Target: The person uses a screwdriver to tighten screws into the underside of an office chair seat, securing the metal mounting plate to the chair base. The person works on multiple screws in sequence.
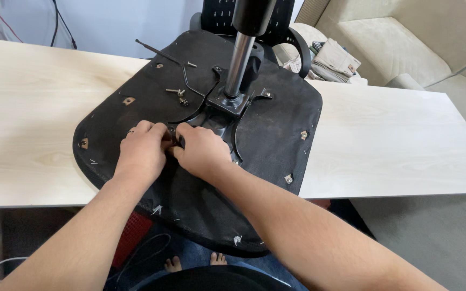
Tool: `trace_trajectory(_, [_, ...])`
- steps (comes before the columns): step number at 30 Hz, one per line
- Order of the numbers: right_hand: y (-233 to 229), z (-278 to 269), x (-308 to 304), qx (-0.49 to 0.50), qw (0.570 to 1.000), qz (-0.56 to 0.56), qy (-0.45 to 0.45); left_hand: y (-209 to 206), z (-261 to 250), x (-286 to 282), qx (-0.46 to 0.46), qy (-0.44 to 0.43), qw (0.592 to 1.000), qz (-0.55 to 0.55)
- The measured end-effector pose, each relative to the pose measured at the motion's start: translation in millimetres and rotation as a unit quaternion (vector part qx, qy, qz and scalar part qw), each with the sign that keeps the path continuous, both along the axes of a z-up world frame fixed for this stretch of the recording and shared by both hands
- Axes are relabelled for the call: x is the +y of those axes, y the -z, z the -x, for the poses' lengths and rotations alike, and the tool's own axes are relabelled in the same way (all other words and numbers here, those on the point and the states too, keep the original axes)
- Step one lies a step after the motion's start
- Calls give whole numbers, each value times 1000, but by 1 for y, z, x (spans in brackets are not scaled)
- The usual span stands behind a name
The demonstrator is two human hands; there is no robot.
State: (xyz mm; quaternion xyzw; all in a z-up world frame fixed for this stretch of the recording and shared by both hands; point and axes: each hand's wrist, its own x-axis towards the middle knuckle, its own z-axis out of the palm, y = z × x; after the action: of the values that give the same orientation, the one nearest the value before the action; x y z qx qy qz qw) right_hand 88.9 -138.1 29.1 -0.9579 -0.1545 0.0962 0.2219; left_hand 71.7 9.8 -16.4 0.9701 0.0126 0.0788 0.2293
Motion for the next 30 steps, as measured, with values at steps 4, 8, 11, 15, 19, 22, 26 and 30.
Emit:
trace_trajectory(4, [1,-1,3,-7,1000,6,6,-6,-3,-2,15,-11,1000,-14])
trace_trajectory(8, [-2,-4,-2,2,1000,-26,7,-16,-6,-6,46,-63,996,48])
trace_trajectory(11, [-8,-12,-12,88,993,-70,38,-25,-9,-8,74,-118,985,105])
trace_trajectory(15, [-10,-13,-20,32,998,-43,-27,-33,-10,-12,116,-168,962,182])
trace_trajectory(19, [-8,-6,-17,-32,995,19,-93,-38,-10,-11,145,-158,957,196])
trace_trajectory(22, [-8,-4,-18,7,996,35,-76,-38,-9,-12,150,-147,965,159])
trace_trajectory(26, [-10,-3,-22,-9,996,34,-88,-36,-7,-16,152,-136,970,130])
trace_trajectory(30, [-9,-4,-28,7,999,-11,-49,-31,0,-18,125,-112,971,172])
